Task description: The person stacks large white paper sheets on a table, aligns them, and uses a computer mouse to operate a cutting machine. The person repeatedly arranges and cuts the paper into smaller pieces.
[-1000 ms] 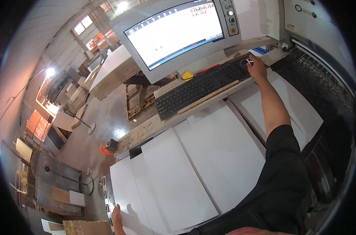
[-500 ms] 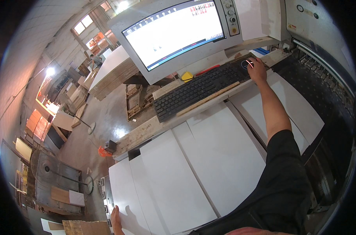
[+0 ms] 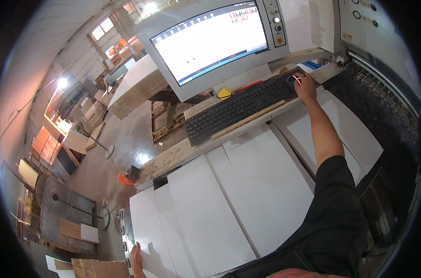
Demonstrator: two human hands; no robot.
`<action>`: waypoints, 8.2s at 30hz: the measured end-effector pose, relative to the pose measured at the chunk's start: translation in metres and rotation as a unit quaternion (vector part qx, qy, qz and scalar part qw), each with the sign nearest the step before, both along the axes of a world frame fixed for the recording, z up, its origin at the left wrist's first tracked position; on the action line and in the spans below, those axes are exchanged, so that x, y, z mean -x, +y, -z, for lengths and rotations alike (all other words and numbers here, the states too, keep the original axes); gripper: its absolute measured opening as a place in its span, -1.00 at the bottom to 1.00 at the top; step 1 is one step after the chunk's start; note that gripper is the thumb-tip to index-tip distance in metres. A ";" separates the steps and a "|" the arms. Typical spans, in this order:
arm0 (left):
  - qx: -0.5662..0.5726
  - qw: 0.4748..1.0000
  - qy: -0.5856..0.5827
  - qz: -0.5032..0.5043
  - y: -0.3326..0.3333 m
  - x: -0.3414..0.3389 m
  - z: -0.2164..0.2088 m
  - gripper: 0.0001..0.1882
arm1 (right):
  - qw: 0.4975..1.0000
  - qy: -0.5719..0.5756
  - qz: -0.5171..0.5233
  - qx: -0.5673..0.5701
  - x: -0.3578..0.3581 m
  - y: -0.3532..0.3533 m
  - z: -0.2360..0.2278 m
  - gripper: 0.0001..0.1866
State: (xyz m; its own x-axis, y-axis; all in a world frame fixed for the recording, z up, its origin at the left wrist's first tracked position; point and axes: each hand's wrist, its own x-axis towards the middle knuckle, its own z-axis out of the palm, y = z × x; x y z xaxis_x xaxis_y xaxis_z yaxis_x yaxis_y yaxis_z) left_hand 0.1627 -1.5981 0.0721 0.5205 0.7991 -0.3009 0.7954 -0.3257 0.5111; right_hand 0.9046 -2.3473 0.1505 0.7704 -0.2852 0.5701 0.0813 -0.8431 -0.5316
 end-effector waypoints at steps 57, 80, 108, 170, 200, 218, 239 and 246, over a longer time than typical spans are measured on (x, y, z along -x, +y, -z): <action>0.109 0.919 -0.294 0.237 -0.307 -0.176 -0.014 0.24 | 0.781 0.460 -0.341 -0.251 0.358 0.047 0.042 0.38; 0.135 0.922 -0.278 0.232 -0.289 -0.183 -0.017 0.23 | 0.816 0.448 -0.270 -0.245 0.343 0.047 0.049 0.10; 0.373 0.870 -0.218 0.239 -0.445 -0.258 -0.074 0.31 | 0.912 0.326 -0.239 -0.066 0.353 0.056 0.026 -0.30; 0.248 0.884 -0.369 0.145 -0.305 -0.140 -0.052 -0.11 | 0.903 0.219 -0.362 0.070 0.435 0.156 0.029 -0.28; -0.173 0.947 -0.253 0.096 -0.066 -0.096 0.001 0.02 | 0.916 0.349 -0.190 -0.051 0.371 0.083 0.038 0.14; -0.012 0.999 -0.013 0.030 0.155 0.064 0.019 -0.13 | 0.887 0.156 -0.434 -0.022 0.449 0.205 -0.018 -0.22; 0.069 0.971 -0.086 0.212 0.201 0.082 0.014 -0.34 | 0.744 0.437 -0.428 -0.269 0.766 0.686 0.112 0.10; 0.122 0.966 -0.083 0.213 0.220 0.116 0.006 -0.36 | 0.762 0.449 -0.426 -0.189 0.800 0.712 0.114 0.30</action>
